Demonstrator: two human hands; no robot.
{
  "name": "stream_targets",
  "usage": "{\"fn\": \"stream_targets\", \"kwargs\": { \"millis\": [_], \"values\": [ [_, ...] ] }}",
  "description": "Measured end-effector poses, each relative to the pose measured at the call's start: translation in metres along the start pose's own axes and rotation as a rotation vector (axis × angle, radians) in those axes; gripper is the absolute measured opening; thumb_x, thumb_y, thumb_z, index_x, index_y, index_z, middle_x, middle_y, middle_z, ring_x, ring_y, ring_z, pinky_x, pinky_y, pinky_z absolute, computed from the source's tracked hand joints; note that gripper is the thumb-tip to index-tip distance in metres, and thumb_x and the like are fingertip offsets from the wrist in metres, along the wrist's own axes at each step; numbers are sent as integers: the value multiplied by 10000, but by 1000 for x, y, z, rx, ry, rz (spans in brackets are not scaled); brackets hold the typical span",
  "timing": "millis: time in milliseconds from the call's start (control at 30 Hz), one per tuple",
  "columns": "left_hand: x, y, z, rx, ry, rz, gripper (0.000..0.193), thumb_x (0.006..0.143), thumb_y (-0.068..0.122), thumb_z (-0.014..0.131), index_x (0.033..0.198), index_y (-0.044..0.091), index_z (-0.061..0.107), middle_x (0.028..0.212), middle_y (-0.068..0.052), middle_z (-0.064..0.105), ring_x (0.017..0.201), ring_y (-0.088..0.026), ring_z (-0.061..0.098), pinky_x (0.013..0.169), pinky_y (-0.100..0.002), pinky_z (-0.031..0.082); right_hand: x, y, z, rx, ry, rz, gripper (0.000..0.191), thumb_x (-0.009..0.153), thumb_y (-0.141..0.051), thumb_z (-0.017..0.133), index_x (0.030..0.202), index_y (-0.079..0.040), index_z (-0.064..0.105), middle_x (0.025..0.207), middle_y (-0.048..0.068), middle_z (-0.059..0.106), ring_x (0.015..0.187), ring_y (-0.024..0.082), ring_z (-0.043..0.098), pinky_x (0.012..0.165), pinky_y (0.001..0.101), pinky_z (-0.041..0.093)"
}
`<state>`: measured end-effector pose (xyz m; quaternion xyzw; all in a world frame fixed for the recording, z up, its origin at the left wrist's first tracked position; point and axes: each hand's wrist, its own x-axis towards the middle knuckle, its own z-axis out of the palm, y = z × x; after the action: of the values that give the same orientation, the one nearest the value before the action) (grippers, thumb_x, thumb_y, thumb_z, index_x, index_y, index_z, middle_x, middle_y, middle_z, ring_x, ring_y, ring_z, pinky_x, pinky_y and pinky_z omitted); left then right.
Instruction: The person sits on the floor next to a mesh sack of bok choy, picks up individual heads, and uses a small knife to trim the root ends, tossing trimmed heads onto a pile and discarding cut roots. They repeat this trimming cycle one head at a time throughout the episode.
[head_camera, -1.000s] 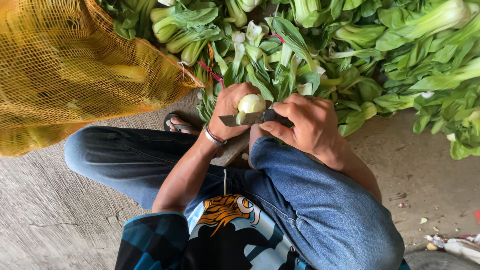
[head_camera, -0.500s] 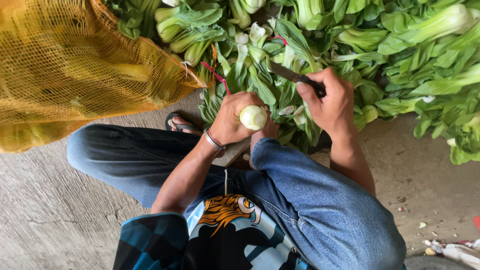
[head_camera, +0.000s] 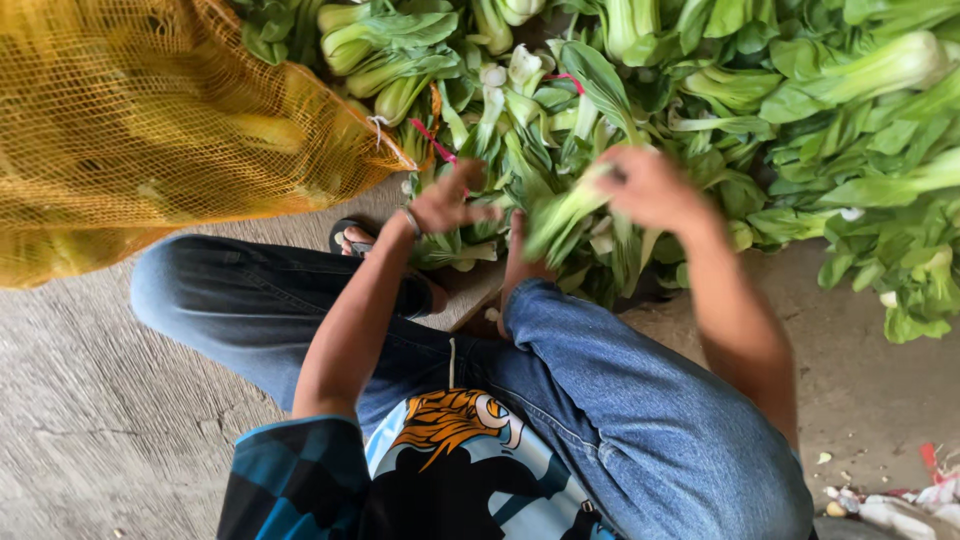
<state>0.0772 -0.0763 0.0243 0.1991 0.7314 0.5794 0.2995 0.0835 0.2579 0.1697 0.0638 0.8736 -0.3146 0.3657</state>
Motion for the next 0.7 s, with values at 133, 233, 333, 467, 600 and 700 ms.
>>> {"fn": "stream_targets", "kwargs": {
  "millis": [133,233,333,467,600,700],
  "values": [
    [32,-69,-52,-125,625,-276,539,907,283,791,1281,-7,533,1129,-183,697,1043,-288,721,908,-368,612,-4,86,-109,891,837,-216,286,1054,-176,555,1259,15,616,1110,87,707,772,135,603,594,279,509],
    [51,-93,-101,-79,1021,-262,548,934,232,777,1328,-1,476,1205,-185,700,1078,-250,719,938,-341,590,-17,125,-143,1354,1047,-268,447,1094,-374,538,1334,2,567,1156,105,733,637,119,456,495,280,381],
    [72,-100,-142,-18,1110,-526,722,868,466,763,1297,-60,517,1231,-263,684,1113,-348,685,963,-411,540,-14,125,-110,1345,1037,-181,426,1100,-429,617,1342,-87,536,1145,68,715,576,96,431,443,267,332],
    [104,-102,-174,13,928,-976,1031,937,802,521,1277,-166,622,1277,-351,664,1220,-417,632,1057,-449,486,9,89,-30,1325,839,17,332,1058,-342,663,1326,-163,580,970,38,625,510,33,436,408,207,332],
    [129,-102,-171,-342,1129,-964,1140,821,871,517,1243,-184,614,1299,-293,639,1172,-325,651,1018,-405,480,22,60,16,1283,600,72,406,1042,-229,606,1428,-144,513,987,47,610,546,40,441,427,209,337],
    [138,-96,-172,-607,1375,-918,1063,691,784,676,1153,-173,654,1187,-259,701,1015,-309,724,888,-431,565,22,53,25,1345,559,95,402,1060,-204,610,1432,-121,483,1009,61,612,558,51,433,468,214,346]
  ]
}}
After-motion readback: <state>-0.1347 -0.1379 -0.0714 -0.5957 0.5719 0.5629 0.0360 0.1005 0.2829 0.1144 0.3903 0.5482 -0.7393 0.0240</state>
